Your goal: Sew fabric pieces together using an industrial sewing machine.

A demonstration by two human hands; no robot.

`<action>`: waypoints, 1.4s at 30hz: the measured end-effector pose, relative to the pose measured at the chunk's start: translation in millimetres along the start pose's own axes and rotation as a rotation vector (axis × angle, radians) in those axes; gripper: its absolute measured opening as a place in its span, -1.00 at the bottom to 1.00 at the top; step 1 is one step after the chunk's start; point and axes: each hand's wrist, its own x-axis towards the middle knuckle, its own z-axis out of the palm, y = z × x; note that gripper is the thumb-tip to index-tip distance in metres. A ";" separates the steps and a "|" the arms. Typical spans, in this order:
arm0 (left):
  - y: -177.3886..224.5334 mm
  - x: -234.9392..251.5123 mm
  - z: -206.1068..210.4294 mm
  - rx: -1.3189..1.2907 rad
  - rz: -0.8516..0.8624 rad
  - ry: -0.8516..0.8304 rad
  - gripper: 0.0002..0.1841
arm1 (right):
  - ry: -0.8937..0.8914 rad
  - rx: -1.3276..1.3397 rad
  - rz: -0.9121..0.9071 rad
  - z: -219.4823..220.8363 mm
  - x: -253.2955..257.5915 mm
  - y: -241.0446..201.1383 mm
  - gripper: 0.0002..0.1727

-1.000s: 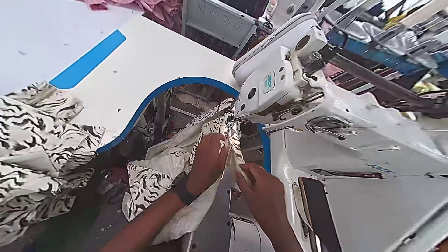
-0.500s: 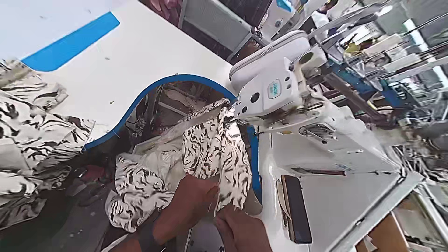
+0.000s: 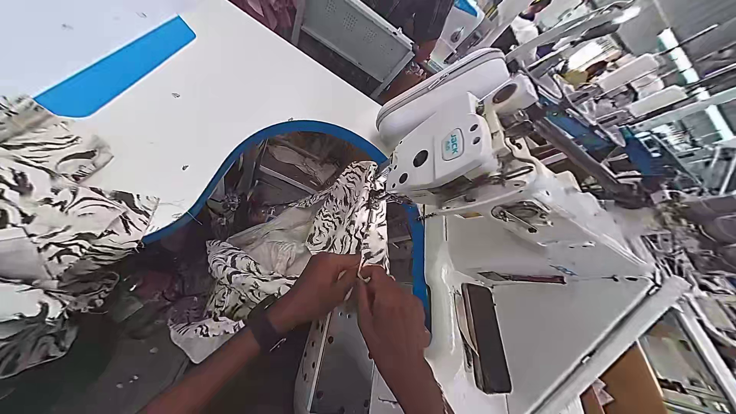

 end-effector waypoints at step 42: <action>-2.3 -52.6 27.2 0.292 0.304 0.324 -0.72 | -0.723 0.083 -0.307 -56.8 -14.7 3.3 -0.74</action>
